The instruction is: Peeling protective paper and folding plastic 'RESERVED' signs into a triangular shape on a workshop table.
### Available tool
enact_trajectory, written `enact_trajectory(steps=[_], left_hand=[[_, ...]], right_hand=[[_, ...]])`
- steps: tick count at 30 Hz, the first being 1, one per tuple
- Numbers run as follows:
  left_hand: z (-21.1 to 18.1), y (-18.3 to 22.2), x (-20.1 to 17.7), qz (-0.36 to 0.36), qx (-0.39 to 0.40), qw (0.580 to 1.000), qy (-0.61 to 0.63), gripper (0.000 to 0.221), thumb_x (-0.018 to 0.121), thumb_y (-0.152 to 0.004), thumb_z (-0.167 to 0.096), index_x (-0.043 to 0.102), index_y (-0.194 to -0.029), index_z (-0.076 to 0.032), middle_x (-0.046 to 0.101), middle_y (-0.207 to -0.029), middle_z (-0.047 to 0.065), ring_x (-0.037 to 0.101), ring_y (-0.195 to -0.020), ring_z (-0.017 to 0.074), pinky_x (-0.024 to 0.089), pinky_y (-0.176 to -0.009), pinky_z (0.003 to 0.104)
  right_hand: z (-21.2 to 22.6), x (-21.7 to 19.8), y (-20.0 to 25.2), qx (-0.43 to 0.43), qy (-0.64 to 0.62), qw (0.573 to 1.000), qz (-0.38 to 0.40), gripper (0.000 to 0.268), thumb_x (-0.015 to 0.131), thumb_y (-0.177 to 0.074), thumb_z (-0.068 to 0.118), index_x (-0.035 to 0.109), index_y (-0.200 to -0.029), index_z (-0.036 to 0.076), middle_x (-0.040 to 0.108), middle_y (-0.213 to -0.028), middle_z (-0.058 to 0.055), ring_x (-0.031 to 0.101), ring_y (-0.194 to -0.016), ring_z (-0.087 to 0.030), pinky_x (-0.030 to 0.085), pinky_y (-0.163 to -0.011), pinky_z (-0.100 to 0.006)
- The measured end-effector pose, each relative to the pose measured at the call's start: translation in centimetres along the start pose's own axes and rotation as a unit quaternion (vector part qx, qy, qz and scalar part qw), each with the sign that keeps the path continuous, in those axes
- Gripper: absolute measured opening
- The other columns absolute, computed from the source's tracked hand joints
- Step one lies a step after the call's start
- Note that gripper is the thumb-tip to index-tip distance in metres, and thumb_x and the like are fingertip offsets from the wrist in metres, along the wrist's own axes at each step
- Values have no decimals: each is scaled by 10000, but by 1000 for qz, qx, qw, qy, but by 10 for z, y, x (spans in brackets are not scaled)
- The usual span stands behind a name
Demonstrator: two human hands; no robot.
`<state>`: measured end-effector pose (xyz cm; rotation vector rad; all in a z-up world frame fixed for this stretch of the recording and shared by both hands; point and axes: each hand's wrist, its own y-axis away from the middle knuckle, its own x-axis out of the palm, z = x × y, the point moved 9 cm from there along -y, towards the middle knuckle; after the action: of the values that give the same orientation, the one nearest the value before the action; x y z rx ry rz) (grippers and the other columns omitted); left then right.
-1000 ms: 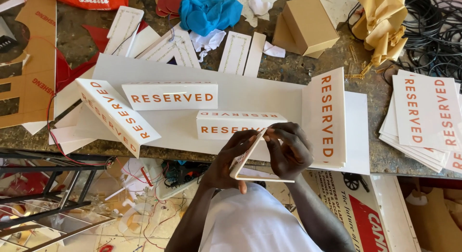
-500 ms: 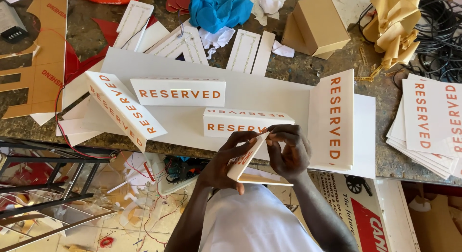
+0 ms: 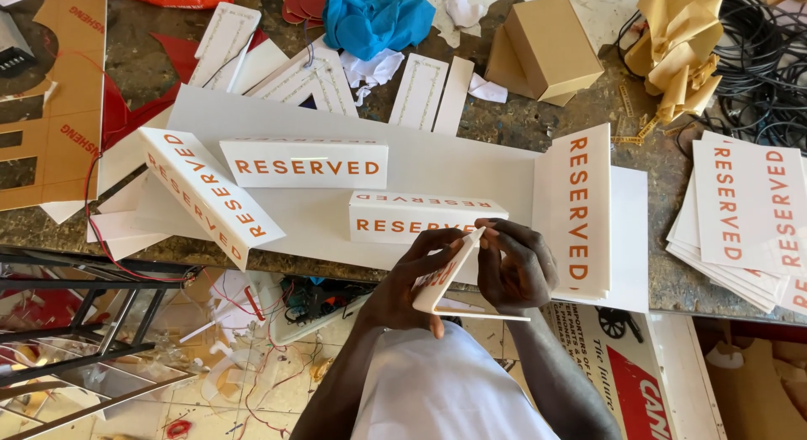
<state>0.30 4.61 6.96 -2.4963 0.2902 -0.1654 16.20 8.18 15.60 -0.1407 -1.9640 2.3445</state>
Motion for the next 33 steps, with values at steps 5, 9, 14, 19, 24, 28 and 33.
enact_trajectory(steps=[5,9,14,19,24,28,33], left_hand=[[0,0,-3,-8,5,1000,10,1182,917,-789,-700,493,-1738,-139,481,-1723,215,446,-1604,351,325,-1315,574],[-11,1,-26,-19,44,998,36,1158,894,-828,-704,495,-1713,-73,476,-1700,279,431,-1602,421,306,-1327,613],[-22,4,-41,-27,80,996,24,1186,907,-803,-688,492,-1686,-14,475,-1663,355,432,-1570,508,320,-1300,652],[-28,3,-41,-22,86,996,33,1194,933,-783,-663,499,-1688,-16,489,-1657,353,443,-1559,474,335,-1288,631],[-16,1,-35,-12,105,990,98,1123,950,-823,-607,530,-1650,26,518,-1604,414,497,-1512,516,373,-1242,671],[-2,5,-35,-24,96,983,154,1220,935,-742,-730,567,-1629,23,536,-1576,422,529,-1484,530,377,-1256,681],[-17,-12,-40,-1,91,973,212,1167,899,-799,-733,540,-1686,-64,516,-1596,376,580,-1405,406,484,-1200,590]], right_hand=[[-10,8,-1,17,-20,1000,13,117,716,-945,-152,742,-857,-79,685,-742,-179,765,-620,-372,689,-634,-471],[-7,33,-10,46,-95,986,127,120,651,-1002,-68,716,-919,-10,659,-827,-168,766,-721,-423,669,-677,-500],[9,44,-17,53,-172,970,160,120,686,-977,-89,756,-956,6,683,-871,-148,775,-778,-383,688,-743,-492],[6,50,0,75,-153,974,153,421,932,-925,98,742,-1258,-77,701,-1124,-262,800,-998,-490,695,-855,-602],[6,37,2,66,-146,983,94,122,832,-965,-58,839,-1039,39,653,-1095,-187,735,-890,-331,660,-795,-453],[17,37,-10,74,-169,977,107,114,835,-972,-62,839,-962,51,716,-1049,-171,704,-838,-299,622,-792,-420],[24,50,-13,109,-262,943,175,47,784,-1021,30,818,-1022,63,875,-1083,-205,770,-946,-394,655,-848,-456]])
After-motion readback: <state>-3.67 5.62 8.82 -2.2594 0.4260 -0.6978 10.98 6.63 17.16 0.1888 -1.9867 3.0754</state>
